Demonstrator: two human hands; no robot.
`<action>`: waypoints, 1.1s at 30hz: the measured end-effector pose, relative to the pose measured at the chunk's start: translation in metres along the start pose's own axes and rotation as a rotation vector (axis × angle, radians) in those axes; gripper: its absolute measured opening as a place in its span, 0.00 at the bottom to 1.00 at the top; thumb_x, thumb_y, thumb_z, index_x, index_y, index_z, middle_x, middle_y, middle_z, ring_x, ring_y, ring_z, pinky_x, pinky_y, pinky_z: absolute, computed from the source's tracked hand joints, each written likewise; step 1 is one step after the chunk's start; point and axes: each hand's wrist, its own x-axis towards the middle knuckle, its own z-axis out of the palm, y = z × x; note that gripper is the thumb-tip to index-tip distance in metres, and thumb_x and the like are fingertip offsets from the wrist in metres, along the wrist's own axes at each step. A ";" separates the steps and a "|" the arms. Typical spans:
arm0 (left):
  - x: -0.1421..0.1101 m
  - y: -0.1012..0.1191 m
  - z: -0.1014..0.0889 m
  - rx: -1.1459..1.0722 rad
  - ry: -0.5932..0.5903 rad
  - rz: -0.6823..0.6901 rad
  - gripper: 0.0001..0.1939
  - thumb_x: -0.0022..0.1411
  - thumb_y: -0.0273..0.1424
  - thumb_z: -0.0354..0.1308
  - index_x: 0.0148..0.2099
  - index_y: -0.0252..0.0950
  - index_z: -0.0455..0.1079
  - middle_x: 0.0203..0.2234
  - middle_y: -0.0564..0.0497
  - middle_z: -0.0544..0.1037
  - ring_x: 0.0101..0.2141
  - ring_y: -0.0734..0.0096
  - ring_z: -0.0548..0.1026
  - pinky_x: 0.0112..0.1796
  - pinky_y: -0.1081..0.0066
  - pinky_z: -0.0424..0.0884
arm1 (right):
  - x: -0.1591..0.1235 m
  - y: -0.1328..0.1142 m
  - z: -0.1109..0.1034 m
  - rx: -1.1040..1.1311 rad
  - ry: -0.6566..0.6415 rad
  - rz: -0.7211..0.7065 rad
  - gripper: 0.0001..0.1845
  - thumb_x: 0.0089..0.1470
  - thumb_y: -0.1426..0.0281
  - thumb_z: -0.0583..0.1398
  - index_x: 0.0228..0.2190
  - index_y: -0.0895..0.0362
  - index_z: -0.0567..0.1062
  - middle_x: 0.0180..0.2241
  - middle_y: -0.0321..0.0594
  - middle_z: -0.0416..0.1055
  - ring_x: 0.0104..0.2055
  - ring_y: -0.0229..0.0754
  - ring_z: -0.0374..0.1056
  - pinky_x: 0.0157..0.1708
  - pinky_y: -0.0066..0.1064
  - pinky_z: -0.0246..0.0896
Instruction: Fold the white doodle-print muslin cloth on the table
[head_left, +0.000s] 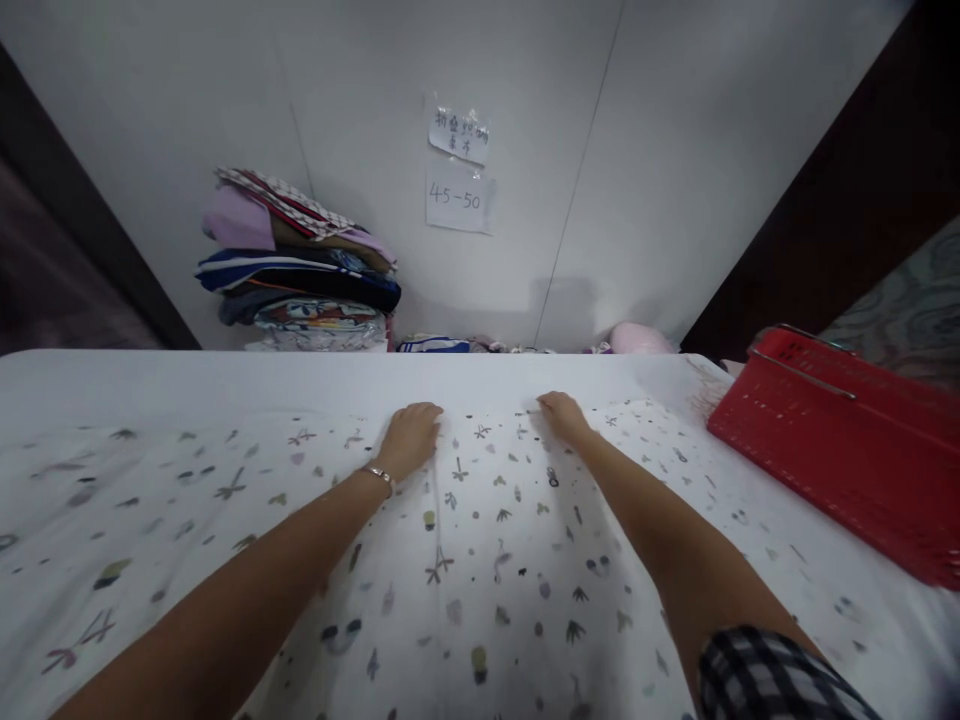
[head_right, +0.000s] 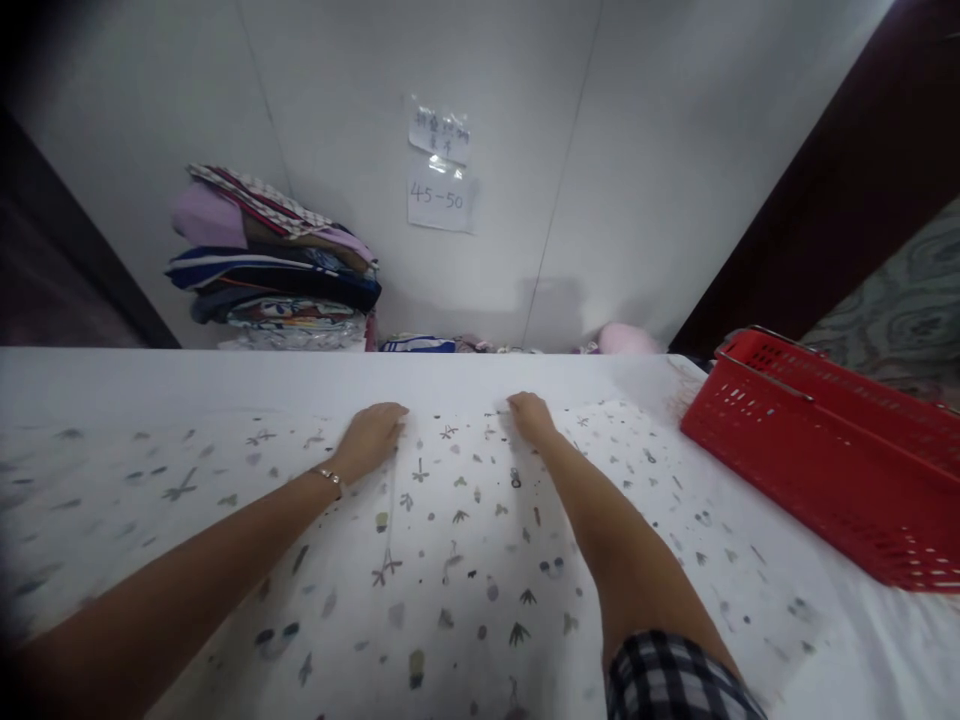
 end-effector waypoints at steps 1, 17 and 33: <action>-0.001 0.009 0.003 -0.031 -0.014 0.054 0.18 0.62 0.27 0.45 0.52 0.35 0.67 0.52 0.44 0.71 0.53 0.60 0.66 0.53 0.58 0.61 | -0.005 0.014 -0.003 -0.010 -0.005 0.028 0.20 0.62 0.71 0.47 0.48 0.58 0.73 0.51 0.46 0.70 0.52 0.45 0.64 0.50 0.33 0.54; 0.000 0.051 0.031 -0.092 -0.022 0.187 0.19 0.68 0.34 0.40 0.54 0.38 0.66 0.56 0.46 0.69 0.56 0.63 0.63 0.55 0.57 0.59 | -0.008 0.049 -0.006 -0.066 -0.065 0.067 0.09 0.55 0.72 0.55 0.35 0.57 0.76 0.41 0.45 0.73 0.42 0.43 0.66 0.38 0.29 0.54; 0.008 0.065 0.026 -0.005 -0.052 0.091 0.17 0.66 0.35 0.43 0.50 0.40 0.69 0.54 0.47 0.71 0.55 0.61 0.65 0.53 0.56 0.61 | -0.001 0.049 0.009 -0.102 0.026 0.090 0.14 0.58 0.76 0.49 0.38 0.57 0.73 0.42 0.46 0.71 0.45 0.45 0.63 0.43 0.33 0.51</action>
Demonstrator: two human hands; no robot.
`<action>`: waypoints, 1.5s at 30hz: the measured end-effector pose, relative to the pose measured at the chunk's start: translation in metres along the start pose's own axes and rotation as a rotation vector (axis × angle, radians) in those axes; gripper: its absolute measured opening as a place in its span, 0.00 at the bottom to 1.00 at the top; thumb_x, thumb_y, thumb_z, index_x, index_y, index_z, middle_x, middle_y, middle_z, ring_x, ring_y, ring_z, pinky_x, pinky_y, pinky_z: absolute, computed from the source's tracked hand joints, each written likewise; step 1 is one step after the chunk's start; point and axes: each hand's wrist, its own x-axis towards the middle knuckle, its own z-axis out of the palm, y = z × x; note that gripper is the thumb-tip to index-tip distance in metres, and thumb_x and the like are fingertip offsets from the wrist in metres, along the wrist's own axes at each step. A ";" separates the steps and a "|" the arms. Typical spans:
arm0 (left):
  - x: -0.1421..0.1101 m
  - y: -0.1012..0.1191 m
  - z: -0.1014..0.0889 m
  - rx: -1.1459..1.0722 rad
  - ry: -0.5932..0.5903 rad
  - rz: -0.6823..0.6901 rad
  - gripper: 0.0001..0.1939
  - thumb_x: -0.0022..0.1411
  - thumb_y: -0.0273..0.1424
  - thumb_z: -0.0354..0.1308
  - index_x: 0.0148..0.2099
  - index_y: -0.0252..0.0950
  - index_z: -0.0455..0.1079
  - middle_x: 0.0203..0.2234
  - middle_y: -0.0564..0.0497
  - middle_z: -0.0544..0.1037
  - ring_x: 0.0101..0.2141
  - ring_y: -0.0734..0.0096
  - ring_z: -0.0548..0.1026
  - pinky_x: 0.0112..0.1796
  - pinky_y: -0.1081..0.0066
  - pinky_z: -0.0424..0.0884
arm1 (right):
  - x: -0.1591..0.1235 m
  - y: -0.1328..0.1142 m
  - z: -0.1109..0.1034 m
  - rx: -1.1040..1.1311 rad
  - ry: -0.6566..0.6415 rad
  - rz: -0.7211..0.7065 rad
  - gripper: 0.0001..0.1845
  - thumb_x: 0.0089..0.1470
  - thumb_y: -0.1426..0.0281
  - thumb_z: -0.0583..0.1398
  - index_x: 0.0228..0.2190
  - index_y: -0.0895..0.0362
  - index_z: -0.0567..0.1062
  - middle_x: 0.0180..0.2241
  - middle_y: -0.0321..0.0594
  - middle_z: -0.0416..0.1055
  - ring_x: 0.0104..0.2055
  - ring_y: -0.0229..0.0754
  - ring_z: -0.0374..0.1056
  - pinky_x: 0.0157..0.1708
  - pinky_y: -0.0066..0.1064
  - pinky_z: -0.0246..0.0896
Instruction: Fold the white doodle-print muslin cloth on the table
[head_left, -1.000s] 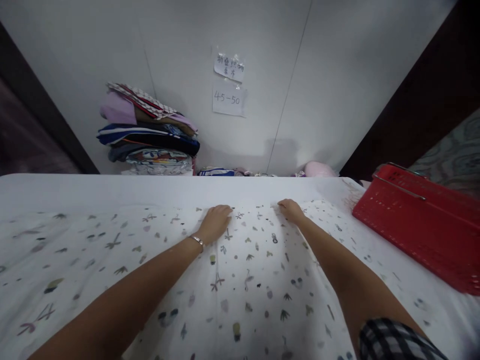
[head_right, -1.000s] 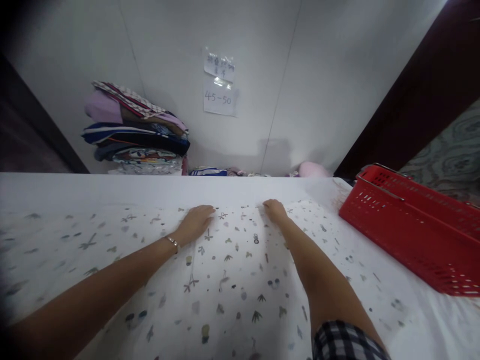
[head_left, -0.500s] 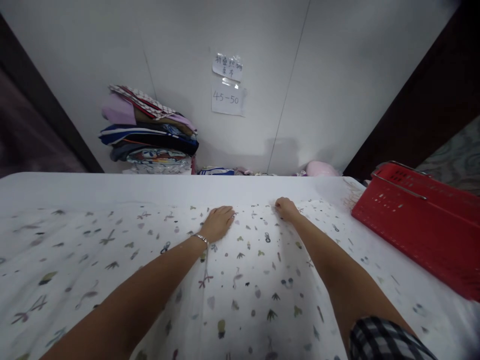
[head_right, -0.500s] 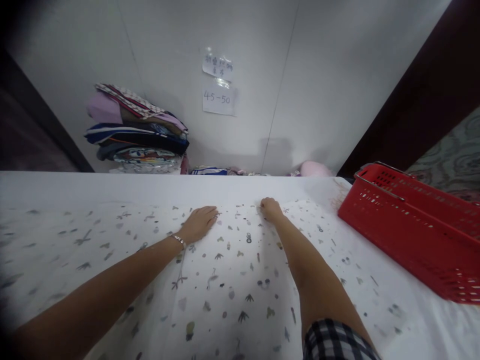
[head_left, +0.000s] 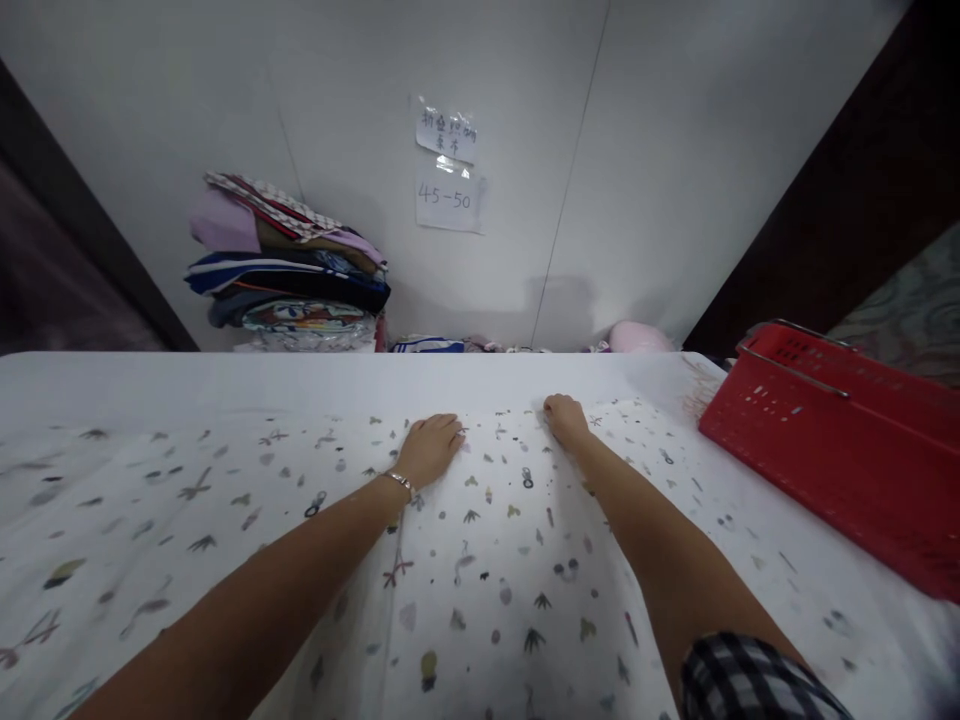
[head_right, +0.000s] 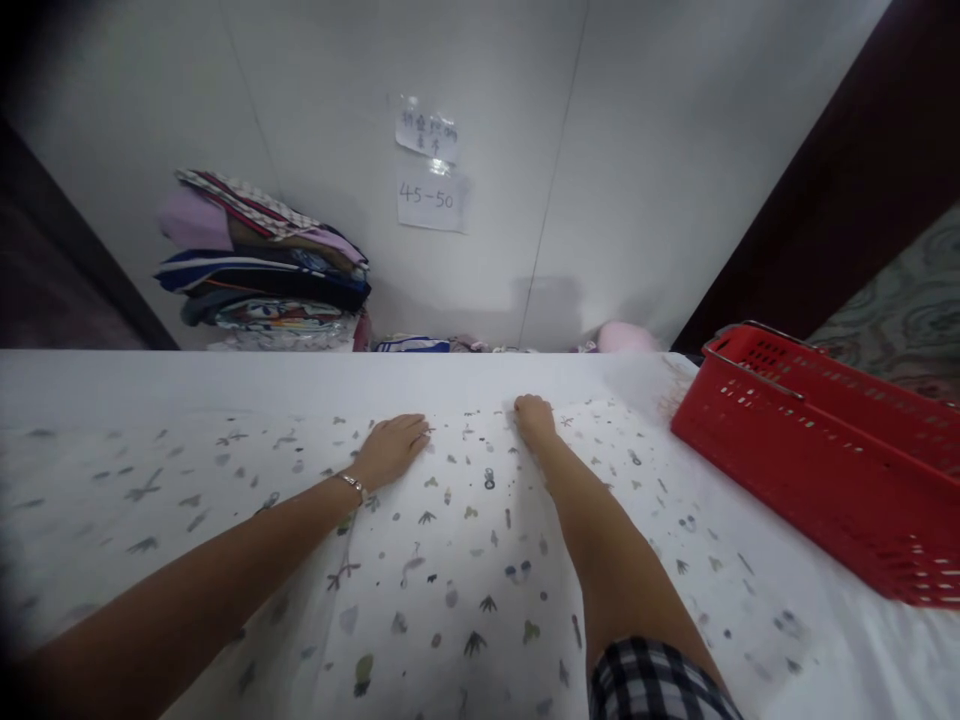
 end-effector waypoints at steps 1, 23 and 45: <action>0.001 0.005 0.000 0.004 -0.003 -0.015 0.17 0.66 0.35 0.44 0.50 0.39 0.69 0.54 0.46 0.70 0.55 0.60 0.65 0.53 0.56 0.62 | -0.001 -0.001 0.001 -0.002 0.009 0.002 0.14 0.58 0.76 0.49 0.38 0.57 0.73 0.43 0.46 0.71 0.46 0.45 0.63 0.43 0.33 0.51; 0.051 0.035 0.012 0.072 -0.005 0.005 0.15 0.65 0.29 0.43 0.39 0.36 0.72 0.40 0.44 0.76 0.45 0.56 0.69 0.44 0.57 0.63 | 0.003 0.044 -0.007 -0.044 -0.041 -0.075 0.14 0.60 0.73 0.50 0.35 0.56 0.76 0.41 0.44 0.72 0.44 0.44 0.63 0.43 0.33 0.51; 0.065 0.040 0.018 0.123 -0.001 0.036 0.12 0.62 0.24 0.45 0.36 0.35 0.71 0.37 0.42 0.74 0.42 0.57 0.69 0.42 0.58 0.64 | 0.009 0.036 0.008 -0.107 0.081 -0.014 0.13 0.59 0.76 0.48 0.38 0.59 0.72 0.41 0.48 0.70 0.45 0.45 0.61 0.43 0.34 0.49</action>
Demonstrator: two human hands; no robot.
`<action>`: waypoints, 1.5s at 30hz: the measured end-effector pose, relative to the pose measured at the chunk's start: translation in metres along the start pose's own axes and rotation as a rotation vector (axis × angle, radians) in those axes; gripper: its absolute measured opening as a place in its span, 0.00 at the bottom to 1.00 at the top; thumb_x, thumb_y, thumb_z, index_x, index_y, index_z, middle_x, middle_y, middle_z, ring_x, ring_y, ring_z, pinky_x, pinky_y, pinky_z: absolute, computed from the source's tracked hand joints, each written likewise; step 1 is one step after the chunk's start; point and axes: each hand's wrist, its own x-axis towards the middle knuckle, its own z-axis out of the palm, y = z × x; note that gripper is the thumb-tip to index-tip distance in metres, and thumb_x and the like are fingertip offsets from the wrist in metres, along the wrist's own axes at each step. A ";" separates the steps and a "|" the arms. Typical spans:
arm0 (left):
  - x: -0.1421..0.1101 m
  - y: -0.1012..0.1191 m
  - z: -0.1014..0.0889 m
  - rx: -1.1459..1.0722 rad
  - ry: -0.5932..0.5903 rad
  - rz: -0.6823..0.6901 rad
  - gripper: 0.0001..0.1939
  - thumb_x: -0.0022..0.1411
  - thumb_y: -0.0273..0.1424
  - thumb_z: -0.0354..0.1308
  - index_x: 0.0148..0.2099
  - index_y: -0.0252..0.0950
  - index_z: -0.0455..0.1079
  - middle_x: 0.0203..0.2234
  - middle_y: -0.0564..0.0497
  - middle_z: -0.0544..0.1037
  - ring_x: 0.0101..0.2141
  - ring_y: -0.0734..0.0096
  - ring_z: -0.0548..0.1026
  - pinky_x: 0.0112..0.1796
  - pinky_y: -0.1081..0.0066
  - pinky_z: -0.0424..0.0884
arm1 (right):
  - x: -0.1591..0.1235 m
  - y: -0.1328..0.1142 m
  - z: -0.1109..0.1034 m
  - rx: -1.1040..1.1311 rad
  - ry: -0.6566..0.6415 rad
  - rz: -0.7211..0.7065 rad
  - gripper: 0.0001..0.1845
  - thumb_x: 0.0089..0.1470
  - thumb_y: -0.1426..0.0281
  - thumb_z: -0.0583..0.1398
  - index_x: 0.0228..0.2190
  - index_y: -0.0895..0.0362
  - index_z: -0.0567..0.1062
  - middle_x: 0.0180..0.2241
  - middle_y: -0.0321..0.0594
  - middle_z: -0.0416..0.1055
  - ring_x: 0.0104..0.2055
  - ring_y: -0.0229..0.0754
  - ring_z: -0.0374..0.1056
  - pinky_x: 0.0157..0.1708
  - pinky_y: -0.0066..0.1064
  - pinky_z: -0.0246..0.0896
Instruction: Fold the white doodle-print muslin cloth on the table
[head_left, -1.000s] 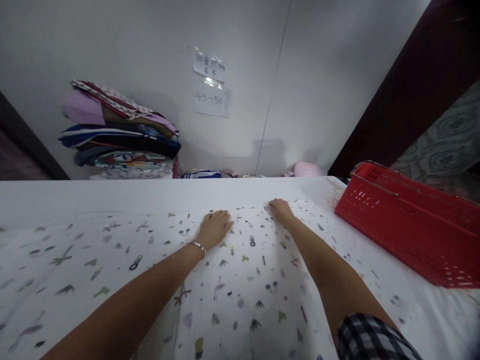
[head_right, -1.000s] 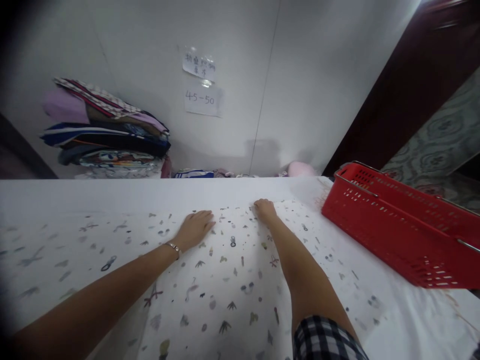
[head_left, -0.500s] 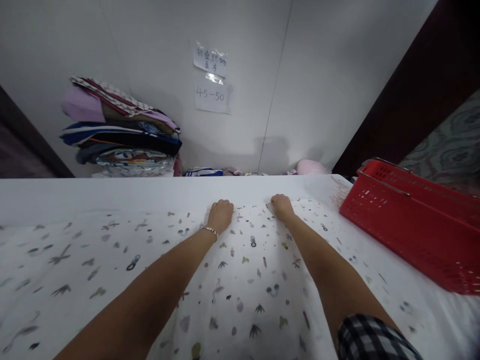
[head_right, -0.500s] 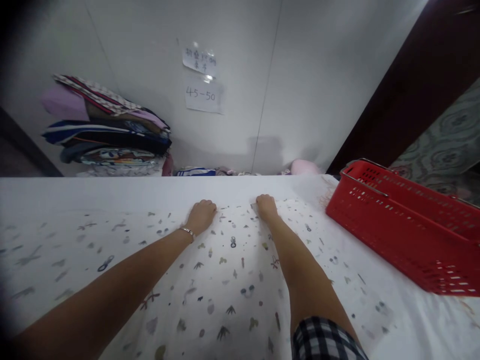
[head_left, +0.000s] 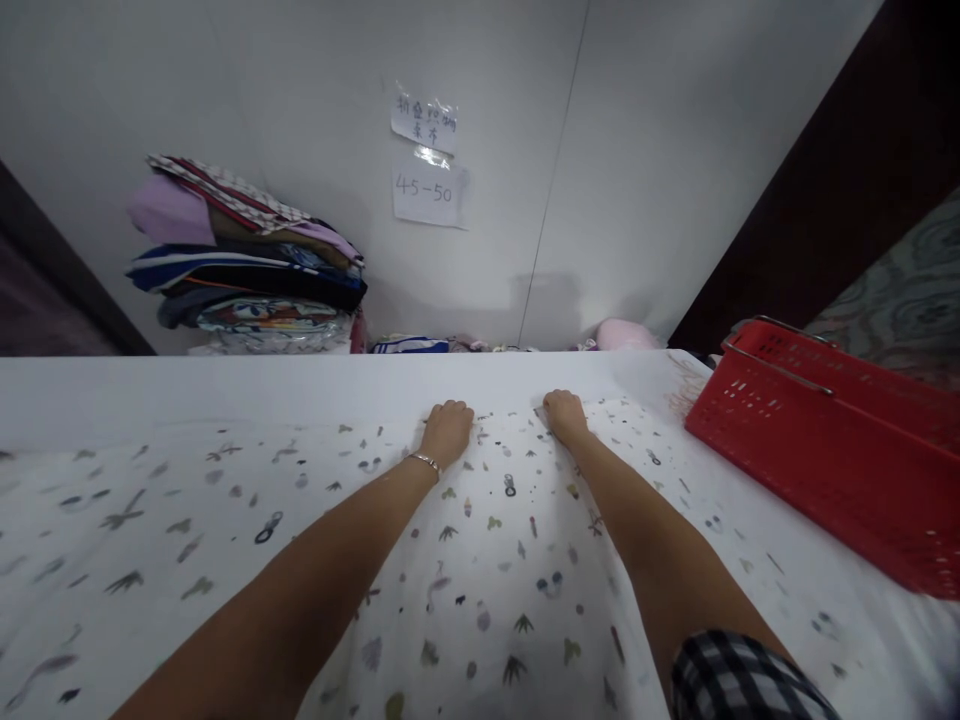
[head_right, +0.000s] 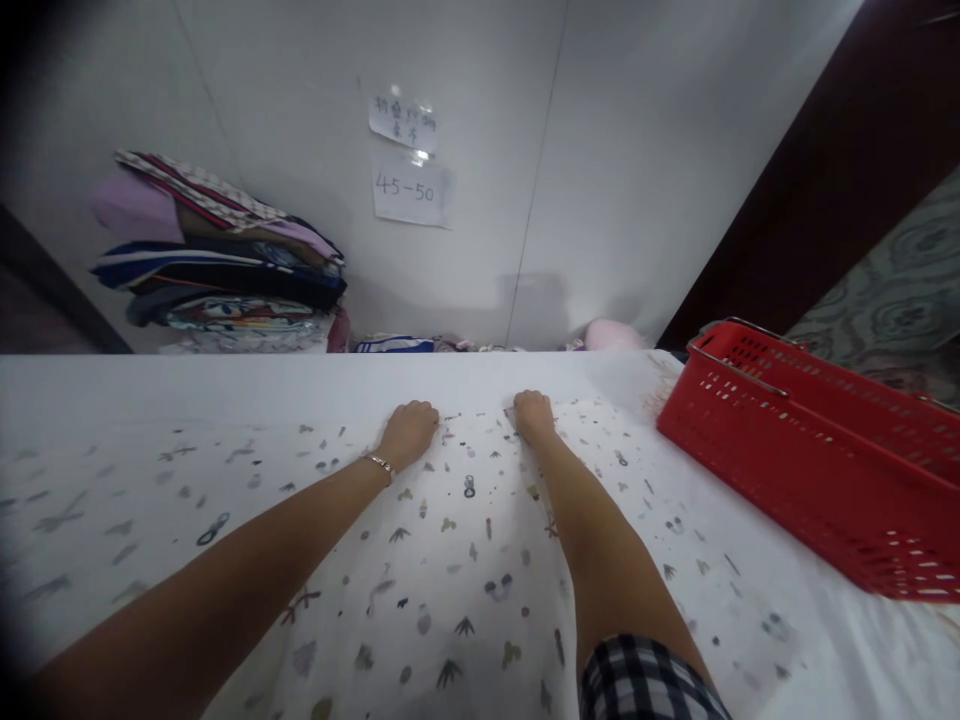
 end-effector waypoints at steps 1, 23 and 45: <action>0.001 0.000 0.000 0.004 0.003 0.002 0.13 0.62 0.23 0.45 0.36 0.35 0.71 0.36 0.42 0.74 0.42 0.57 0.69 0.42 0.58 0.63 | 0.000 0.000 0.000 0.001 0.000 0.001 0.13 0.59 0.76 0.48 0.38 0.59 0.72 0.41 0.48 0.70 0.45 0.45 0.61 0.43 0.34 0.49; -0.015 0.022 0.012 -0.179 0.044 0.124 0.15 0.67 0.34 0.43 0.51 0.39 0.67 0.55 0.46 0.69 0.56 0.62 0.64 0.53 0.58 0.58 | -0.003 0.028 -0.011 0.065 -0.085 -0.034 0.15 0.61 0.71 0.49 0.41 0.54 0.75 0.44 0.43 0.72 0.48 0.43 0.63 0.48 0.34 0.50; 0.009 0.021 0.000 -0.058 -0.003 -0.020 0.13 0.58 0.18 0.46 0.40 0.34 0.69 0.40 0.44 0.73 0.45 0.61 0.68 0.45 0.62 0.61 | -0.036 0.057 -0.006 0.036 0.061 -0.055 0.15 0.61 0.73 0.49 0.42 0.56 0.73 0.43 0.44 0.72 0.47 0.44 0.62 0.47 0.33 0.49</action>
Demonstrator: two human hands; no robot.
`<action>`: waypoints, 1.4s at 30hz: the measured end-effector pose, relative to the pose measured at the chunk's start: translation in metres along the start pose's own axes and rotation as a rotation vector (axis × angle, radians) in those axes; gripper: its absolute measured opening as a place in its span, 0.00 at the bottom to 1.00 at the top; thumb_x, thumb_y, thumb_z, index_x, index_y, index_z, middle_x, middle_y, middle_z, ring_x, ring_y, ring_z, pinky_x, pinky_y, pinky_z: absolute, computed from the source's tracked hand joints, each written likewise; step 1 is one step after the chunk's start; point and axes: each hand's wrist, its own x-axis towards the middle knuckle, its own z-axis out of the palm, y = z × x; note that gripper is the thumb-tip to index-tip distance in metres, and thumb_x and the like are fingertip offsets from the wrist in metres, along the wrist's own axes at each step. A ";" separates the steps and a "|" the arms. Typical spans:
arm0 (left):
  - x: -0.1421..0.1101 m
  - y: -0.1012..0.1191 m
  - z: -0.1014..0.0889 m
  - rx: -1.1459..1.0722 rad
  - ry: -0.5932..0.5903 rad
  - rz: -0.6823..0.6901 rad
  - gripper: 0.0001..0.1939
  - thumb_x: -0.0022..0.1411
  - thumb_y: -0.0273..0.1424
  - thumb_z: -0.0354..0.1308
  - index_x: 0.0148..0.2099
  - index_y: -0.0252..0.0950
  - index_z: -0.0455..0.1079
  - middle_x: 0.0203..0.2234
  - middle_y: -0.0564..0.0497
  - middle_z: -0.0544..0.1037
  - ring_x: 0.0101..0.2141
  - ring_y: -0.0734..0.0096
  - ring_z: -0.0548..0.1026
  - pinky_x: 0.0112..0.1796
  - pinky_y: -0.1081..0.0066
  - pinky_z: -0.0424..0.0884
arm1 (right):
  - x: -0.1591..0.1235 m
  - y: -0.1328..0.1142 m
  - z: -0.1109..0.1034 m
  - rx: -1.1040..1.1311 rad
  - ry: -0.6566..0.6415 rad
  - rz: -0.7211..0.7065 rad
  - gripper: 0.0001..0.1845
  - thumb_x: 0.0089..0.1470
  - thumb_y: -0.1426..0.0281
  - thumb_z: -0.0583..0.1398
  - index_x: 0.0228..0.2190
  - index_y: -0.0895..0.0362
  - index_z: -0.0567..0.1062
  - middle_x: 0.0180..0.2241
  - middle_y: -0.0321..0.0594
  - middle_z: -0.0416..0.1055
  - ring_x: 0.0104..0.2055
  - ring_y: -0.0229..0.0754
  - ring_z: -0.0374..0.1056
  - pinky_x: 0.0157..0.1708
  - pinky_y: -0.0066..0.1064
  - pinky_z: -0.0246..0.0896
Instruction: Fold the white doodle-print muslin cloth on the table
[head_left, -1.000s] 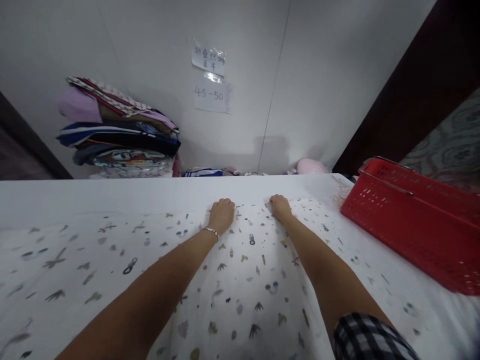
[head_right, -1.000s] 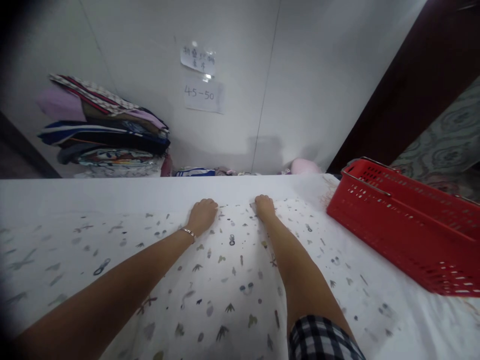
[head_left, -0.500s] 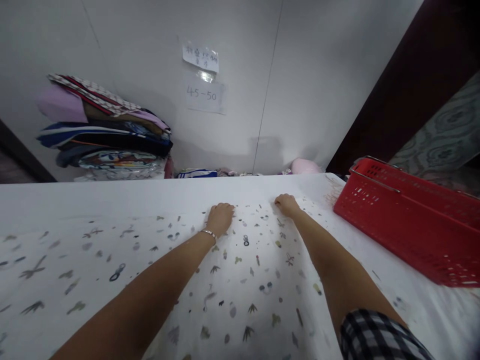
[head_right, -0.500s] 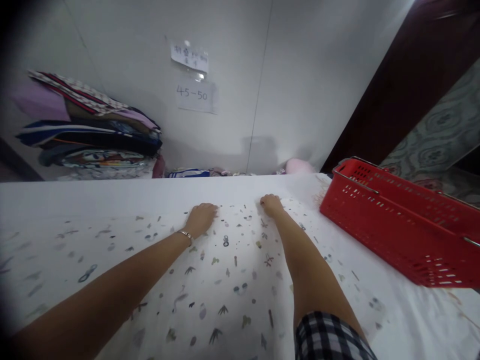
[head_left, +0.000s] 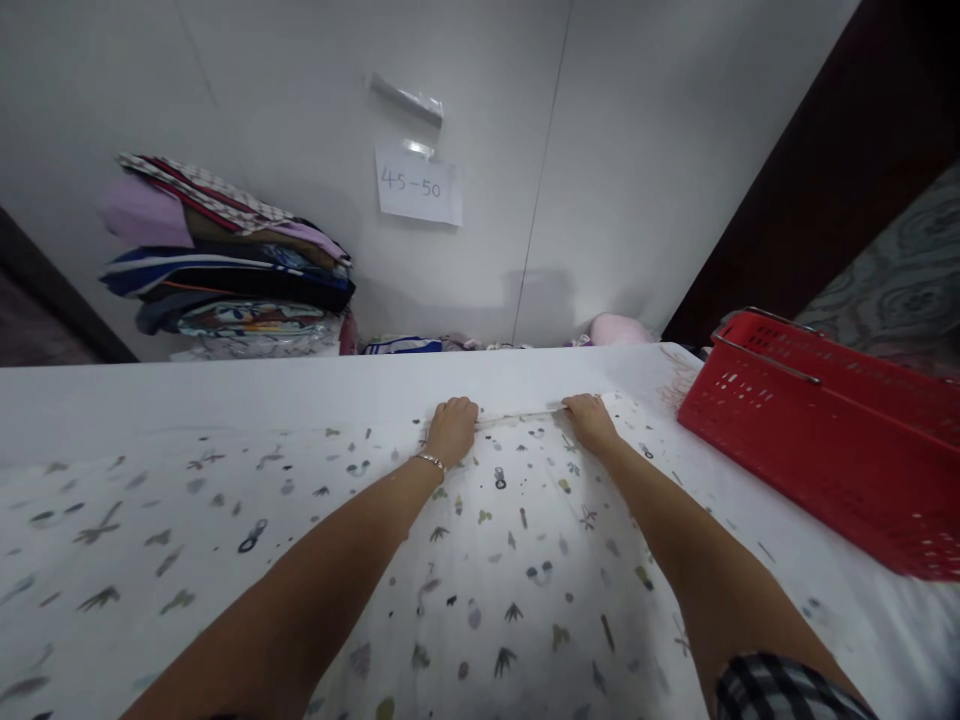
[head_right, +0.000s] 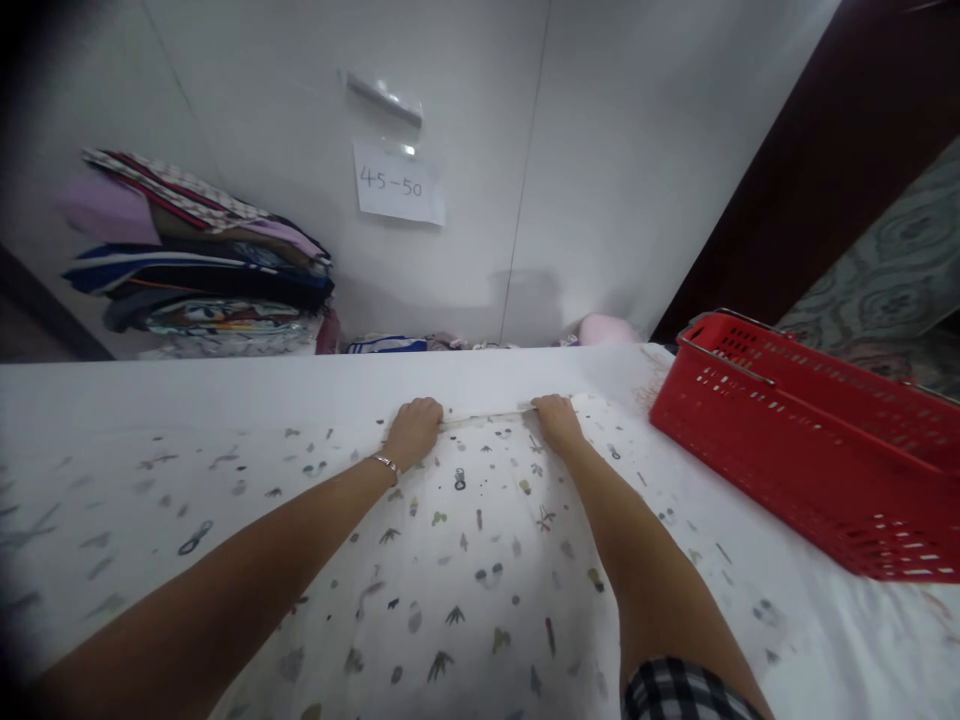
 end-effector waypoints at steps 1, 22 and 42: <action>-0.002 -0.001 -0.001 -0.012 -0.014 0.004 0.13 0.58 0.19 0.46 0.40 0.35 0.69 0.39 0.45 0.74 0.44 0.61 0.69 0.44 0.63 0.61 | -0.002 0.001 0.000 0.001 -0.009 -0.021 0.14 0.61 0.71 0.50 0.42 0.56 0.74 0.43 0.43 0.72 0.47 0.44 0.62 0.47 0.33 0.48; 0.016 -0.001 0.004 0.028 -0.049 -0.178 0.13 0.64 0.25 0.44 0.40 0.34 0.71 0.38 0.42 0.74 0.43 0.58 0.71 0.42 0.61 0.66 | 0.038 -0.016 -0.001 -0.077 -0.142 0.139 0.15 0.59 0.74 0.49 0.35 0.57 0.75 0.39 0.46 0.73 0.43 0.45 0.64 0.44 0.36 0.49; 0.011 0.012 0.000 -0.003 0.026 -0.150 0.14 0.65 0.27 0.42 0.45 0.34 0.69 0.45 0.40 0.73 0.48 0.56 0.68 0.47 0.57 0.63 | 0.038 -0.020 0.010 -0.091 -0.075 0.183 0.16 0.61 0.74 0.47 0.39 0.59 0.74 0.41 0.51 0.71 0.45 0.47 0.64 0.44 0.38 0.52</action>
